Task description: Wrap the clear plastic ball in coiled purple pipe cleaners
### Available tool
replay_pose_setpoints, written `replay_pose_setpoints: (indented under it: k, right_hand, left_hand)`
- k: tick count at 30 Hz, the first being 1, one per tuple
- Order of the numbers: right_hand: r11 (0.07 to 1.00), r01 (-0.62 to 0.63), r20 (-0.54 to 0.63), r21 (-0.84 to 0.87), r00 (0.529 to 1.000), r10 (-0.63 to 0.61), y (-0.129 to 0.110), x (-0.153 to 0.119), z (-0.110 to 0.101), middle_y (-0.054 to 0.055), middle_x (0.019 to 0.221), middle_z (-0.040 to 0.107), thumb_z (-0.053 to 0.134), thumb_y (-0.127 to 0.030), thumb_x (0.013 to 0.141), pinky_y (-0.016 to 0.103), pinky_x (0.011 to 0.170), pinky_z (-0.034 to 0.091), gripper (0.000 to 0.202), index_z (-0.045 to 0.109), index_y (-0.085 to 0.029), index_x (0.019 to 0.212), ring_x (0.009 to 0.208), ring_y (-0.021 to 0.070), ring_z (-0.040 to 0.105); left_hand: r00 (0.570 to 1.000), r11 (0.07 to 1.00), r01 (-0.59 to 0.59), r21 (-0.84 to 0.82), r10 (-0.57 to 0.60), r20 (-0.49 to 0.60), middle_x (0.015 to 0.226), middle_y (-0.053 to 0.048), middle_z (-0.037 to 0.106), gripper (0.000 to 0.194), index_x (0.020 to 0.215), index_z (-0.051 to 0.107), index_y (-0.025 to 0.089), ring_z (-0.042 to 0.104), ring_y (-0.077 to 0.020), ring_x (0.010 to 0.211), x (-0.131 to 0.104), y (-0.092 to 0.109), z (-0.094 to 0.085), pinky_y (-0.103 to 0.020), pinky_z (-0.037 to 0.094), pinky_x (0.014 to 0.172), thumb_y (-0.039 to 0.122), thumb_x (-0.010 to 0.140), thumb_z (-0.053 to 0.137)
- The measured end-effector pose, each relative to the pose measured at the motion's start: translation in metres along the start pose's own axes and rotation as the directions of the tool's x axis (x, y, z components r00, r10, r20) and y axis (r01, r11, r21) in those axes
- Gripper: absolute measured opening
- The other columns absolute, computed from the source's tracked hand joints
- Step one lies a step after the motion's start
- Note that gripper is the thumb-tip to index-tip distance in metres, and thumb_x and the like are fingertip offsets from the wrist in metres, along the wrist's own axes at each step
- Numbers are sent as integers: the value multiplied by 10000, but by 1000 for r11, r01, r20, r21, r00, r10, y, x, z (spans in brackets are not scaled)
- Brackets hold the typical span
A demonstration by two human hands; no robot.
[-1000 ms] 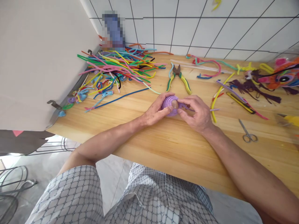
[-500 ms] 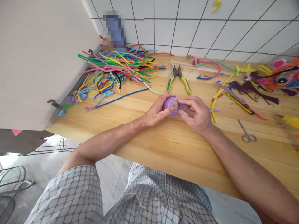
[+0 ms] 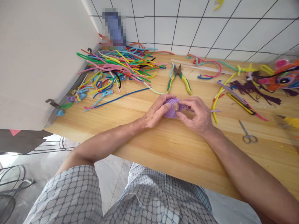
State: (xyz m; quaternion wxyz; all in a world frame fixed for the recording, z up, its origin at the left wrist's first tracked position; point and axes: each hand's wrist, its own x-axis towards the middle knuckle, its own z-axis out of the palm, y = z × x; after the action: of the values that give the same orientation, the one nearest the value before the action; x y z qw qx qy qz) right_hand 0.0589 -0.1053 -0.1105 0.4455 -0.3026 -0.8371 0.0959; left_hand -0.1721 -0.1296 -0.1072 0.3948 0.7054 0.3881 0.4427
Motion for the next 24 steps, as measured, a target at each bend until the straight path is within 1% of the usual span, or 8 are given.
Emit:
replay_pose_setpoints:
  k: [2,4,7,12,16,20,24]
  right_hand:
    - [1000,-5,16,-1,1000,5,-1,0,0,98,1108,776,790,-327,914,441,772,670,315,731,-275,1219,991,292,760]
    - [1000,-5,27,-5,1000,6,-3,0,0,100,1116,778,789,-325,911,448,783,670,315,732,-274,1216,1003,296,761]
    - [1000,6,25,-26,1000,-6,-4,0,0,100,1107,777,788,-330,915,443,783,669,307,731,-271,1211,1004,292,761]
    - [998,32,18,-45,999,-31,-3,1,-1,103,1114,772,782,-320,924,443,787,671,317,731,-280,1234,1009,293,758]
    - [997,66,10,-48,998,-66,0,0,-1,110,1130,767,790,-304,913,436,786,671,341,735,-272,1248,1012,295,761]
    - [997,44,32,-65,999,-42,2,0,-1,106,1132,759,786,-311,907,443,780,673,344,735,-281,1245,1010,297,762]
    - [996,79,14,-45,997,-79,1,0,-2,106,1125,768,803,-294,895,444,793,674,373,735,-277,1261,1010,300,762]
  left_hand:
    - [999,999,36,-41,-36,-17,1403,-111,681,513,1374,639,220,608,-346,1349,0,2,0,-547,466,1244,594,1079,450]
    - [997,996,70,-53,-70,-9,1395,-128,675,486,1377,616,192,621,-318,1346,0,4,1,-519,476,1236,546,1076,475]
    - [995,995,95,-30,-95,8,1417,-138,661,491,1400,584,196,619,-295,1359,0,6,2,-495,479,1229,548,1079,467]
    - [996,995,84,-57,-84,-9,1436,-123,657,475,1395,588,219,603,-272,1379,-2,4,3,-462,461,1246,555,1099,432]
    - [997,994,71,-77,-73,-17,1415,-129,654,480,1384,591,198,602,-261,1379,-1,2,4,-445,461,1248,556,1100,444]
    - [996,995,82,-61,-83,-18,1428,-126,649,483,1398,572,214,606,-256,1373,0,-1,6,-442,481,1233,575,1100,454]
    - [998,999,51,-14,-51,-20,1418,-131,644,481,1394,569,203,600,-257,1373,0,0,7,-436,467,1238,569,1104,454]
